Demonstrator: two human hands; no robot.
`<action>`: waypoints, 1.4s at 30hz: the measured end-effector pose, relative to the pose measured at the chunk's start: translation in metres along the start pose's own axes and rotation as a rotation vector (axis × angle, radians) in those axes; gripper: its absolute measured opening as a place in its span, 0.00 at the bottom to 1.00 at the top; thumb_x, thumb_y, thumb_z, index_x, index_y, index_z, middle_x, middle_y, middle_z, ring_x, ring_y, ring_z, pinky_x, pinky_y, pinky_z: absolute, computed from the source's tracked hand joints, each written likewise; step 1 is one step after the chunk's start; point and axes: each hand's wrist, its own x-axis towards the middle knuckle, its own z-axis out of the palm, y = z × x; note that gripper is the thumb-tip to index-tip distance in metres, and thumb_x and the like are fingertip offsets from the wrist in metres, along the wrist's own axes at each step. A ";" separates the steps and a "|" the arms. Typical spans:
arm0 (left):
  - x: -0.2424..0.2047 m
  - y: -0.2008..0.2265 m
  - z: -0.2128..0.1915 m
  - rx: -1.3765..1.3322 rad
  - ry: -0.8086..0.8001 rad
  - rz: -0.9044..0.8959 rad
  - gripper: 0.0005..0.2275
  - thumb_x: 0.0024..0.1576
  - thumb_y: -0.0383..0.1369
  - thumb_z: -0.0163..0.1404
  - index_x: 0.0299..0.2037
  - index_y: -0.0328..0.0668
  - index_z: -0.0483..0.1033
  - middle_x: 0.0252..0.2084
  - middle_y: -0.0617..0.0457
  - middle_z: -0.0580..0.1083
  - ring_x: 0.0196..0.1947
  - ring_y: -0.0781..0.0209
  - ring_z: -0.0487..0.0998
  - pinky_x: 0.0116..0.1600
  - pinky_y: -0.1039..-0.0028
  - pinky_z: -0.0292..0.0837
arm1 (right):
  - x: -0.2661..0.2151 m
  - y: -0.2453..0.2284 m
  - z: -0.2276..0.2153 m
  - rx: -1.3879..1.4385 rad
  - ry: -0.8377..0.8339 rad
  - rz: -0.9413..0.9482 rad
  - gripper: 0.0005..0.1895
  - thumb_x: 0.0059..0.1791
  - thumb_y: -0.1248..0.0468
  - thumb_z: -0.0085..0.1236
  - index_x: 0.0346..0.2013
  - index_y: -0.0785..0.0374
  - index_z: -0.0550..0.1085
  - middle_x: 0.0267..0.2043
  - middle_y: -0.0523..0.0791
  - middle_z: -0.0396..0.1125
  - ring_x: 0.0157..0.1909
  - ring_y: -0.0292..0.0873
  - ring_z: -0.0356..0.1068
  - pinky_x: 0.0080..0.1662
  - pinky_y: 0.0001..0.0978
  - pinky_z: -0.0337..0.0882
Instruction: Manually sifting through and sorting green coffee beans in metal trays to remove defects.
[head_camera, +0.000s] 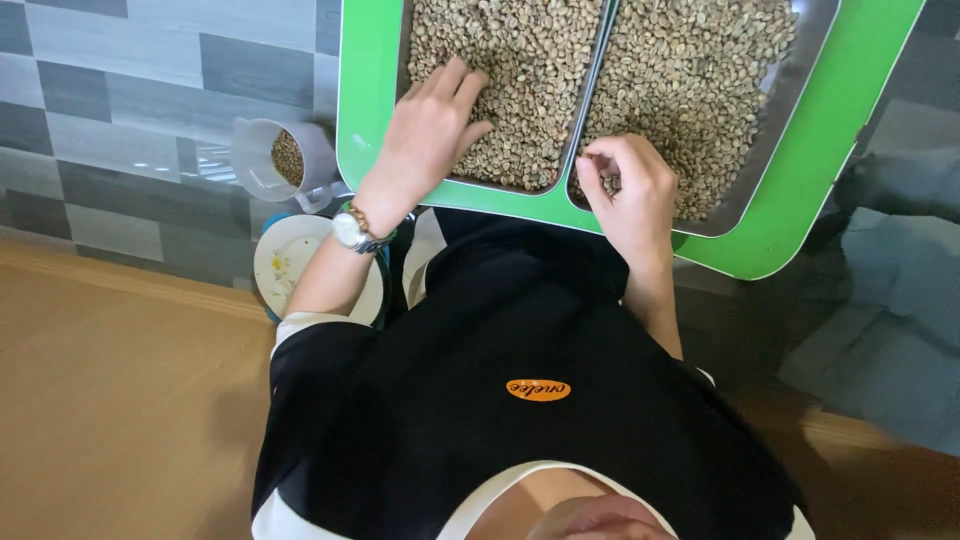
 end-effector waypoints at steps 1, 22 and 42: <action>0.003 0.000 0.007 0.001 0.002 0.000 0.21 0.52 0.31 0.65 0.53 0.36 0.70 0.47 0.49 0.68 0.46 0.54 0.77 0.50 0.68 0.77 | 0.000 0.001 0.001 0.000 0.001 -0.002 0.09 0.48 0.79 0.66 0.40 0.74 0.75 0.36 0.50 0.70 0.32 0.43 0.68 0.36 0.32 0.68; 0.073 0.009 0.081 0.346 0.184 0.155 0.05 0.50 0.23 0.56 0.35 0.37 0.75 0.41 0.47 0.74 0.30 0.65 0.75 0.32 0.80 0.74 | -0.001 0.005 -0.001 -0.079 0.016 -0.013 0.08 0.48 0.75 0.67 0.38 0.70 0.76 0.33 0.48 0.72 0.31 0.42 0.71 0.33 0.30 0.69; 0.073 -0.030 0.043 0.350 0.292 0.053 0.09 0.52 0.21 0.57 0.42 0.37 0.75 0.47 0.47 0.74 0.35 0.65 0.78 0.25 0.87 0.75 | -0.006 0.010 0.002 -0.084 0.028 -0.006 0.07 0.49 0.73 0.67 0.39 0.67 0.76 0.36 0.47 0.72 0.30 0.41 0.69 0.32 0.31 0.68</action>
